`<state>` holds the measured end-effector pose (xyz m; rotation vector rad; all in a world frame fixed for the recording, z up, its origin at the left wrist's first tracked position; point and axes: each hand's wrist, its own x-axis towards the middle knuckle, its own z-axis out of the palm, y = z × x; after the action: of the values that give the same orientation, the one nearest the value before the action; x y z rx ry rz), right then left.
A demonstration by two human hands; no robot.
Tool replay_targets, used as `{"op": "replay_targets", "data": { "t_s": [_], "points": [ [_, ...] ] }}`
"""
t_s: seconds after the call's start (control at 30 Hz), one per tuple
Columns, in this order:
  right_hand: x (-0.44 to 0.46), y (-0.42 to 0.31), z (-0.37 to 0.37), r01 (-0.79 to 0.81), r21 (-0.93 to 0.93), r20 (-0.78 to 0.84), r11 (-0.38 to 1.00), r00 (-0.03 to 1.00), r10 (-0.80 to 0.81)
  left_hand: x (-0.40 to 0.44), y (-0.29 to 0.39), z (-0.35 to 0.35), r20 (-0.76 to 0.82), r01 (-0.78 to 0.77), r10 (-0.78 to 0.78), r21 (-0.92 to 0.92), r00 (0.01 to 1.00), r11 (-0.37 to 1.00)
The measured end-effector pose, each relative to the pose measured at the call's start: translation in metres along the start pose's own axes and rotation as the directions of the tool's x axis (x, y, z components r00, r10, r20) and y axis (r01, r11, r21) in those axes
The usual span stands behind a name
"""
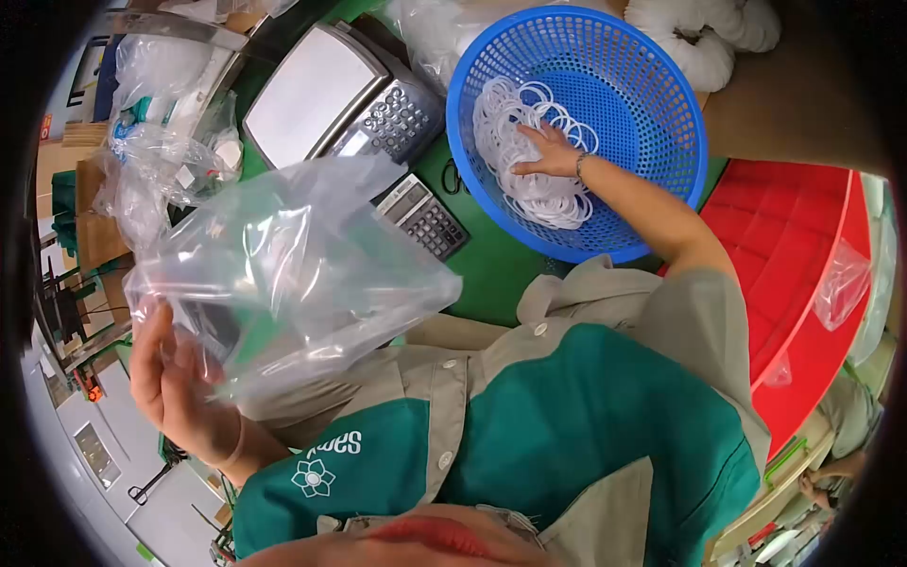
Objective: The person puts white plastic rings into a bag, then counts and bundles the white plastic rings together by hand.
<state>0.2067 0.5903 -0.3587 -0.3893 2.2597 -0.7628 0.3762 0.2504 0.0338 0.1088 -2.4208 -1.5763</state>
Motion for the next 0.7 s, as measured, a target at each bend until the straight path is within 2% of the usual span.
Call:
{"op": "replay_targets", "data": {
  "t_s": [0.03,0.07,0.1,0.13,0.2,0.23,0.3,0.37,0.43,0.5,0.53,0.6,0.63,0.67,0.7],
  "points": [
    [-0.009,0.002,-0.002,-0.064,-0.05,0.01,0.997,0.998,0.064,0.004,-0.001,0.01,-0.131,-0.017,0.034,0.128,0.991,0.992],
    [-0.018,0.003,-0.006,-0.126,-0.103,0.016,0.987,0.992,0.128,0.006,-0.003,0.009,-0.071,-0.003,0.009,0.084,0.997,0.996],
    [-0.014,0.023,0.001,-0.121,-0.154,0.064,0.981,0.989,0.132,0.01,-0.007,0.005,-0.008,0.012,-0.012,0.043,1.0,0.999],
    [-0.021,0.018,0.003,-0.119,-0.159,0.101,0.98,0.986,0.136,0.016,-0.012,0.003,0.046,-0.087,0.08,0.177,0.996,0.98],
    [-0.033,0.014,0.014,-0.089,-0.192,0.177,0.977,0.977,0.123,0.028,-0.021,0.01,-0.025,-0.108,0.123,0.317,0.992,0.942],
    [-0.039,0.017,0.018,-0.078,-0.138,0.23,0.987,0.967,0.109,0.031,-0.025,0.01,-0.006,-0.034,0.037,0.253,0.999,0.967],
    [-0.051,0.017,0.023,-0.057,-0.001,0.311,0.998,0.949,0.055,0.039,-0.024,0.019,0.03,-0.052,0.046,0.248,0.998,0.967],
    [-0.061,0.02,0.027,0.006,0.212,0.275,0.977,0.959,-0.066,0.043,-0.026,0.021,0.125,0.005,-0.035,0.237,0.992,0.971],
    [-0.066,0.006,0.027,-0.005,0.308,0.245,0.951,0.967,-0.074,0.044,-0.029,0.02,0.198,0.134,-0.177,0.215,0.964,0.968],
    [-0.065,-0.008,0.031,-0.003,0.327,0.215,0.945,0.974,-0.071,0.045,-0.04,0.027,0.142,0.123,-0.163,0.254,0.976,0.959],
    [-0.064,-0.013,0.033,-0.045,0.385,0.224,0.922,0.974,-0.046,0.047,-0.048,0.023,0.182,-0.012,-0.074,0.432,0.98,0.902],
    [-0.06,-0.017,0.042,-0.106,0.44,0.213,0.892,0.977,0.011,0.049,-0.048,0.022,0.225,-0.017,-0.087,0.421,0.971,0.907],
    [-0.057,-0.017,0.042,-0.083,0.481,0.224,0.873,0.974,-0.03,0.051,-0.048,0.024,0.266,-0.019,-0.1,0.41,0.959,0.912],
    [-0.055,-0.014,0.042,-0.063,0.521,0.232,0.852,0.97,-0.07,0.053,-0.046,0.028,0.317,-0.101,-0.037,0.408,0.948,0.907],
    [-0.055,-0.016,0.042,0.001,0.511,0.181,0.86,0.977,-0.109,0.053,-0.04,0.032,0.32,-0.055,-0.089,0.417,0.943,0.907]
  ]
}}
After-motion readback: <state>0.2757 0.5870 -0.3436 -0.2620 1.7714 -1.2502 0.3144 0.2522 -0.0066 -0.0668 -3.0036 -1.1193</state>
